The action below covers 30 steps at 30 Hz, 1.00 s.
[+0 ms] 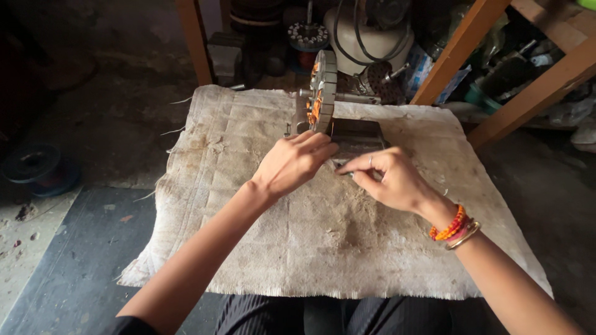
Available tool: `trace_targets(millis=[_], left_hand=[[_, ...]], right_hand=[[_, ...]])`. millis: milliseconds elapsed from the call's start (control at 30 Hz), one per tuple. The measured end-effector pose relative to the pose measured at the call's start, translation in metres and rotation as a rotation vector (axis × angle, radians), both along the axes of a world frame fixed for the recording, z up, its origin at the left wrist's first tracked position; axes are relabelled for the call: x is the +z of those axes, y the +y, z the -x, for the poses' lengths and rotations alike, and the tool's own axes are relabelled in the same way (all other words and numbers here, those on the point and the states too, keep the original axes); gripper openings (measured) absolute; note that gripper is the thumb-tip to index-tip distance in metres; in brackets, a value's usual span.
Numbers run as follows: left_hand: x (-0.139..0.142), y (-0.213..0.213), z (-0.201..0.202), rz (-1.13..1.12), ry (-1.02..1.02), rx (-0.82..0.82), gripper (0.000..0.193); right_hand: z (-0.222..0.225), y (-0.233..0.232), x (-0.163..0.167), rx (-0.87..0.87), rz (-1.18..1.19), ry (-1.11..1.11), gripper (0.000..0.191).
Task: The person sits at a workbench where a circular rotor with copper windings is clamped in a vise. The person threads and winds thin wire around the rotor's slots, pressing and adjusting the wire into place with both hands and rotating the rotor to work around it.
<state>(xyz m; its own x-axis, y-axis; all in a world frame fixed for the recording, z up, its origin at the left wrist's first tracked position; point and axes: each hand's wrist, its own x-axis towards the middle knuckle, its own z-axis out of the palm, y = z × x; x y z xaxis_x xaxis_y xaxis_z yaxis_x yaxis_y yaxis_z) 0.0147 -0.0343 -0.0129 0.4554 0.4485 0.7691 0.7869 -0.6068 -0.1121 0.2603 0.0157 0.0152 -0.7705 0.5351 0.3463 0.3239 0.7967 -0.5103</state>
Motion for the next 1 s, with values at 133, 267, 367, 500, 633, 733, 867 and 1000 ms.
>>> trace_targets(millis=[133,267,367,500,633,733,867,1000], left_hand=[[0.005,0.000,-0.005,0.030,-0.082,-0.068,0.026],[0.014,-0.005,-0.007,0.055,-0.217,-0.143,0.020],[0.018,-0.006,-0.003,0.350,-0.609,-0.197,0.014],[0.022,0.013,0.005,0.661,-1.324,-0.319,0.014],[0.016,0.028,0.015,0.751,-1.685,-0.565,0.019],[0.009,0.033,0.015,0.815,-1.837,-0.587,0.020],[0.006,0.036,0.018,0.847,-1.947,-0.666,0.022],[0.008,0.037,0.021,0.854,-2.030,-0.697,0.024]], right_hand=[[0.011,0.016,0.021,-0.064,-0.038,0.236,0.031],[0.029,0.022,0.035,0.058,-0.345,0.178,0.040],[0.038,0.022,0.042,0.024,-0.443,0.175,0.028],[0.045,0.023,0.046,-0.212,-0.320,0.164,0.020],[0.053,0.022,0.046,-0.254,-0.335,0.214,0.017],[0.056,0.022,0.045,-0.247,-0.308,0.251,0.017],[0.058,0.025,0.042,-0.286,-0.279,0.263,0.016],[0.058,0.027,0.035,-0.277,-0.218,0.276,0.021]])
